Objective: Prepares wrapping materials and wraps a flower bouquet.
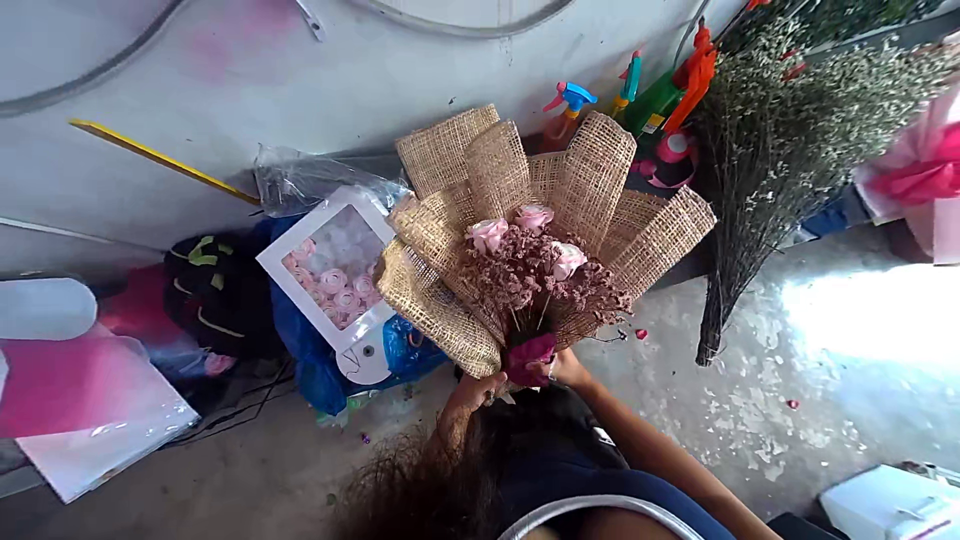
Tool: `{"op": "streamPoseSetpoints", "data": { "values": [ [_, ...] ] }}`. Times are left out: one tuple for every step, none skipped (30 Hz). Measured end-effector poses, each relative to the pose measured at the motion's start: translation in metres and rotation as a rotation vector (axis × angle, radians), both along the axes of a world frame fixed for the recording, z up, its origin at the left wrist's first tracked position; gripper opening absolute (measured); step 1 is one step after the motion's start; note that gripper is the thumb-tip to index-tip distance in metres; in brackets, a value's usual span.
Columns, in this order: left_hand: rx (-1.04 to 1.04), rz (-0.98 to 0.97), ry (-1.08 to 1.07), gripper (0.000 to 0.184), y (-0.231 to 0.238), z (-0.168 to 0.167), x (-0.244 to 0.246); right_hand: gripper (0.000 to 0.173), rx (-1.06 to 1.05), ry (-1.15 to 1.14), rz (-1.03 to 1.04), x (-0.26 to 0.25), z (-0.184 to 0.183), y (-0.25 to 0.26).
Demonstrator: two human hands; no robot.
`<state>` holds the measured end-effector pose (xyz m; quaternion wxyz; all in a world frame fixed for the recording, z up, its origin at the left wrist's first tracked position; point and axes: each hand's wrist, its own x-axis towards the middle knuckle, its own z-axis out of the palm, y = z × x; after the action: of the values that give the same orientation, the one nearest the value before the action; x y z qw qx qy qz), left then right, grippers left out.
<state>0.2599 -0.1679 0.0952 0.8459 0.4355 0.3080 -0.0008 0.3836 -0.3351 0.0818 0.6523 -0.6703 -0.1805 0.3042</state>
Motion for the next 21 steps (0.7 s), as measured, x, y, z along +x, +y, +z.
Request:
{"op": "streamPoseSetpoints", "data": {
  "values": [
    [-0.025, -0.005, 0.012, 0.065, 0.003, 0.003, 0.002, 0.074, -0.001, 0.017, 0.013, 0.001, 0.002, 0.0],
    [-0.029, -0.019, 0.036, 0.063, 0.006, 0.008, 0.004, 0.073, -0.004, 0.032, 0.019, 0.001, 0.004, 0.0],
    [-0.011, -0.046, 0.051, 0.061, 0.008, 0.011, 0.006, 0.074, -0.008, 0.045, 0.017, 0.001, 0.006, 0.001],
    [0.038, -0.1, 0.057, 0.06, 0.01, 0.013, 0.008, 0.074, -0.018, 0.052, 0.008, 0.001, 0.007, 0.003],
    [0.107, -0.171, 0.052, 0.06, 0.011, 0.017, 0.011, 0.074, -0.032, 0.053, 0.0, 0.001, 0.008, 0.006],
    [0.18, -0.236, 0.06, 0.061, 0.011, 0.022, 0.015, 0.074, -0.05, 0.044, -0.01, 0.0, 0.008, 0.009],
    [0.242, -0.275, 0.082, 0.065, 0.009, 0.025, 0.019, 0.075, -0.075, 0.029, -0.019, -0.002, 0.008, 0.011],
    [0.289, -0.286, 0.102, 0.071, 0.006, 0.028, 0.023, 0.076, -0.104, 0.011, -0.023, -0.004, 0.007, 0.013],
    [0.323, -0.274, 0.107, 0.077, 0.004, 0.029, 0.026, 0.076, -0.136, -0.021, -0.021, -0.006, 0.006, 0.014],
    [0.351, -0.26, 0.102, 0.083, 0.002, 0.03, 0.028, 0.075, -0.17, -0.064, -0.019, -0.009, 0.005, 0.013],
    [0.374, -0.255, 0.096, 0.088, 0.001, 0.032, 0.028, 0.075, -0.21, -0.101, -0.002, -0.011, 0.004, 0.012],
    [0.404, -0.26, 0.083, 0.09, 0.001, 0.033, 0.028, 0.074, -0.259, -0.131, 0.031, -0.014, 0.004, 0.01],
    [0.444, -0.278, 0.07, 0.091, 0.001, 0.032, 0.027, 0.07, -0.318, -0.157, 0.071, -0.016, 0.004, 0.007],
    [0.476, -0.304, 0.066, 0.091, 0.0, 0.032, 0.025, 0.064, -0.392, -0.155, 0.126, -0.019, 0.005, 0.004],
    [0.499, -0.322, 0.077, 0.09, -0.001, 0.034, 0.024, 0.058, -0.443, -0.145, 0.159, -0.021, 0.01, 0.003],
    [0.52, -0.322, 0.088, 0.089, -0.004, 0.037, 0.022, 0.052, -0.476, -0.137, 0.187, -0.023, 0.018, 0.004],
    [0.551, -0.297, 0.088, 0.087, -0.007, 0.039, 0.02, 0.052, -0.534, -0.119, 0.254, -0.022, 0.023, 0.004],
    [0.58, -0.257, 0.078, 0.086, -0.011, 0.037, 0.017, 0.053, -0.595, -0.086, 0.332, -0.021, 0.025, 0.004],
    [0.61, -0.214, 0.052, 0.085, -0.013, 0.035, 0.014, 0.052, -0.627, -0.051, 0.394, -0.021, 0.019, 0.003],
    [0.647, -0.19, 0.027, 0.082, -0.014, 0.033, 0.011, 0.053, -0.62, -0.047, 0.416, -0.021, 0.006, 0.001],
    [0.678, -0.194, 0.033, 0.076, -0.013, 0.034, 0.01, 0.052, -0.582, -0.074, 0.418, -0.021, -0.009, -0.001]
  ]
}}
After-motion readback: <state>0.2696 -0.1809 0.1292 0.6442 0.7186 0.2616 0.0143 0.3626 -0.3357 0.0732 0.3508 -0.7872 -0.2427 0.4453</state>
